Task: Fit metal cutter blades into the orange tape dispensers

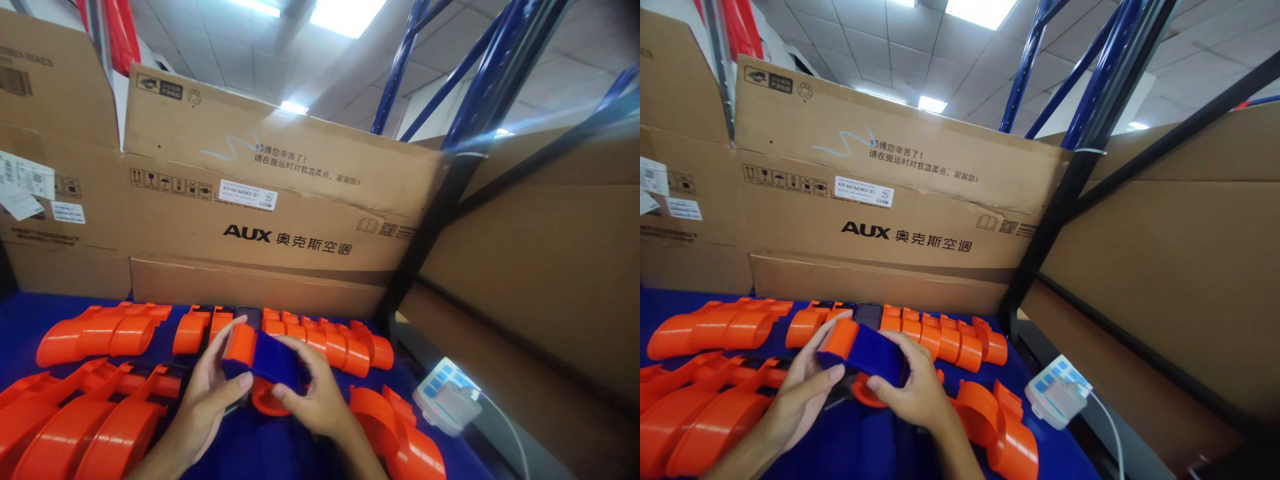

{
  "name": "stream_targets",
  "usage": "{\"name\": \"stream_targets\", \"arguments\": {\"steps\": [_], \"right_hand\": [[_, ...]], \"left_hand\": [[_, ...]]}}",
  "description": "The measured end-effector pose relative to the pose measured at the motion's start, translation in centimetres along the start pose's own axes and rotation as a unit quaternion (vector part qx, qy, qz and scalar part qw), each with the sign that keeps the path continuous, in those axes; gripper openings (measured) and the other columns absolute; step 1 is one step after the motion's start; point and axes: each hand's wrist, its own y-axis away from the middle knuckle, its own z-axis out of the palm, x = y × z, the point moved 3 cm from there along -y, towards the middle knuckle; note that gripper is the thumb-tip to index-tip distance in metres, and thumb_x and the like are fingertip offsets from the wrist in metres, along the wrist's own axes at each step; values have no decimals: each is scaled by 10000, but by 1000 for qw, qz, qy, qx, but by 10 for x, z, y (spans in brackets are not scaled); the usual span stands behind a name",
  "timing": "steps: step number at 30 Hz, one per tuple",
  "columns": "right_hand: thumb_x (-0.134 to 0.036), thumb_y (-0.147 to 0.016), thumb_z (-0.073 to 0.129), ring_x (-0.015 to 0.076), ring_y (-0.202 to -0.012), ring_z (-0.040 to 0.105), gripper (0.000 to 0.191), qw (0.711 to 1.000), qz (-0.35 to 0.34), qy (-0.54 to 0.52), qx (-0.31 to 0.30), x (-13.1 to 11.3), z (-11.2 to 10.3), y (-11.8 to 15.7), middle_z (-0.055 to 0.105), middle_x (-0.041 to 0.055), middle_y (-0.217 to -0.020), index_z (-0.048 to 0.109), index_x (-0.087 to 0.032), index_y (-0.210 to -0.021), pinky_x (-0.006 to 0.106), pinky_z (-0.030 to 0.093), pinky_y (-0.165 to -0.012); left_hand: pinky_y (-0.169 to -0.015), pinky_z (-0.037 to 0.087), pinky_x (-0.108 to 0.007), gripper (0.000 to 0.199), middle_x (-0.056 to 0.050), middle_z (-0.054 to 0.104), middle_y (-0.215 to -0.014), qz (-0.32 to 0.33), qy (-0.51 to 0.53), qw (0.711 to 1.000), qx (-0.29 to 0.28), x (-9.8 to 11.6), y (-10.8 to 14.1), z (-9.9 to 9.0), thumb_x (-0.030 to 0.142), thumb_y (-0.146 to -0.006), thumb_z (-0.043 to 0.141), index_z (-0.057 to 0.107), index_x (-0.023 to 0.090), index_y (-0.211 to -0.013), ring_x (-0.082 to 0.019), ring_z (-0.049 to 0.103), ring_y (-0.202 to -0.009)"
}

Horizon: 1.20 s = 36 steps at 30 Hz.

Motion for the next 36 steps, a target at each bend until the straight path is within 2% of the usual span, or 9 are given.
{"name": "stream_targets", "arguments": {"steps": [5,10,20,25,32,36], "right_hand": [[-375,-796,858,304,-1058,685,749,991,-66,105,43,-2,-1,2,716,111,-1186,540,-259,-1464,469,550,-986],[-347,-790,881,279,-949,689,801,985,-115,117,52,-3,1,3,706,106,-1109,513,-288,-1500,426,610,-853],[-347,-809,865,274,-902,699,817,983,-126,125,50,-4,0,5,702,103,-1050,491,-295,-1534,412,633,-805],[-354,-831,846,282,-951,700,816,982,-126,129,51,-4,1,5,692,116,-1096,462,-299,-1549,424,636,-827],[-339,-832,840,297,-960,710,765,985,-116,121,42,-4,2,4,707,120,-1111,504,-299,-1518,440,640,-834],[-331,-829,840,300,-962,709,753,986,-114,114,44,-8,1,3,709,122,-1107,514,-298,-1507,448,637,-840]], "left_hand": [[-1200,361,-456,700,-86,682,-1398,48,-98,993,33,0,-6,-2,352,-748,858,602,302,-1398,-349,543,-1382],[-1166,401,-465,635,-91,704,-1384,63,-128,989,48,-2,-13,-8,356,-724,875,641,300,-1311,-356,585,-1343],[-1095,447,-407,509,-70,724,-1326,85,-137,986,37,-1,-13,-13,336,-743,863,651,284,-1201,-341,594,-1318],[-1093,440,-386,485,-48,730,-1300,80,-129,988,34,-3,-14,-13,331,-743,864,655,294,-1180,-321,612,-1287],[-1098,452,-410,468,-51,716,-1326,90,-144,985,36,-5,-13,-18,325,-775,847,653,303,-1199,-328,612,-1288],[-1137,425,-439,493,-61,681,-1394,87,-141,986,21,-4,-11,-13,316,-809,824,622,315,-1258,-330,587,-1328]]}}
